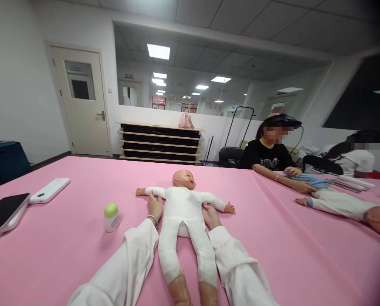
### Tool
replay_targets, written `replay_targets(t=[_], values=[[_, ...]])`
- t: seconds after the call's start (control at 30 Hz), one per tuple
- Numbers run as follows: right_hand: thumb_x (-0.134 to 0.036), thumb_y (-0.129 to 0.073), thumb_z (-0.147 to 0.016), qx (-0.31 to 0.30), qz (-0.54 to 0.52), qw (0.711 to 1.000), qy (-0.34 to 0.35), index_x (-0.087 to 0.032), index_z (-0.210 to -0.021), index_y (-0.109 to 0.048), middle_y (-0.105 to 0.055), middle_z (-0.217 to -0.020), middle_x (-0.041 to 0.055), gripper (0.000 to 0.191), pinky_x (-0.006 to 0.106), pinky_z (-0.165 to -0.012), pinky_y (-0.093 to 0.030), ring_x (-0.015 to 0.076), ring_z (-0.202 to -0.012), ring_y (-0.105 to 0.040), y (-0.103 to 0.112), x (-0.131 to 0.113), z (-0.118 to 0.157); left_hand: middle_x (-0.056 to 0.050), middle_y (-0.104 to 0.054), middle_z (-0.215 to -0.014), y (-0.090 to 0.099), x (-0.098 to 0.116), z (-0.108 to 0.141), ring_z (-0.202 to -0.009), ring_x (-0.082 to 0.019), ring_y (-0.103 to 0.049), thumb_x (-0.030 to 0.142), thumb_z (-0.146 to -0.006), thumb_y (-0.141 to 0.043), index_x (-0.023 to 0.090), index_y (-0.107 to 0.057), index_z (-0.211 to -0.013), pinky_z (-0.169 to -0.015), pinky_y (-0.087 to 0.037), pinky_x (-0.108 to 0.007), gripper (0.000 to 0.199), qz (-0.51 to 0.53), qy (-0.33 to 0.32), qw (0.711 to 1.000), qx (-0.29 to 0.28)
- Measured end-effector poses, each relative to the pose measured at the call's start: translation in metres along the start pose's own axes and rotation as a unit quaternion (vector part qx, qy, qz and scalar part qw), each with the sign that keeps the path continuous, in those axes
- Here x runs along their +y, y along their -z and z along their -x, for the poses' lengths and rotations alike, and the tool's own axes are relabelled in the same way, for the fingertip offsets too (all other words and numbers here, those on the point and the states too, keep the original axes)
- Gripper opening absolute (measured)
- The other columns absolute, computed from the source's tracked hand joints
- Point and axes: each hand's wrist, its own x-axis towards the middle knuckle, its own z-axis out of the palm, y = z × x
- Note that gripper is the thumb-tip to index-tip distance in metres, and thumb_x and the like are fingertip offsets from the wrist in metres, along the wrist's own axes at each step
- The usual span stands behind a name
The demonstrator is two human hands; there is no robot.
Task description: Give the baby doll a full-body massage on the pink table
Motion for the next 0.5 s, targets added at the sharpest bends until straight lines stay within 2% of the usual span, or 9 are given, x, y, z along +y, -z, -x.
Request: replay_targets(t=[0.13,0.23,0.4,0.5], values=[[-0.007,-0.048,-0.07,0.004,0.0,1.0,0.001,-0.021,-0.065,-0.056,-0.068,-0.065,-0.0001,0.016,0.028,-0.081,-0.053,0.0147,-0.07,-0.067,0.0,0.001,-0.005,-0.018,-0.04,-0.121,-0.001,0.008,0.006,-0.122,-0.03,-0.036,0.011,-0.076,-0.047,0.012,-0.047,-0.109,-0.103,-0.025,-0.049,0.033,-0.092,-0.066,0.993,0.024],[-0.012,-0.049,-0.071,0.01,0.007,1.0,0.013,-0.022,-0.067,-0.056,-0.067,-0.066,-0.0004,0.013,0.03,-0.08,-0.054,0.0161,-0.072,-0.066,0.001,0.002,-0.005,-0.017,-0.044,-0.118,-0.005,0.016,0.004,-0.122,-0.029,-0.036,0.011,-0.077,-0.043,0.011,-0.049,-0.109,-0.104,-0.024,-0.048,0.033,-0.126,-0.121,0.985,0.007],[-0.02,-0.052,-0.074,0.029,0.044,0.997,0.056,-0.023,-0.07,-0.057,-0.066,-0.07,-0.0006,0.007,0.032,-0.081,-0.054,0.018,-0.081,-0.065,0.002,-0.001,0.0,-0.013,-0.052,-0.116,-0.026,0.02,-0.002,-0.115,-0.023,-0.044,0.018,-0.082,-0.04,0.013,-0.051,-0.111,-0.101,-0.032,-0.039,0.032,-0.134,-0.187,0.969,-0.086],[-0.028,-0.05,-0.082,0.042,0.091,0.991,0.091,-0.02,-0.076,-0.06,-0.066,-0.08,0.0021,0.014,0.034,-0.08,-0.053,0.0197,-0.087,-0.063,0.0,-0.004,0.008,-0.014,-0.055,-0.117,-0.04,0.013,0.0,-0.114,-0.024,-0.047,0.025,-0.083,-0.042,0.013,-0.053,-0.111,-0.1,-0.032,-0.04,0.032,-0.137,-0.197,0.958,-0.156]])
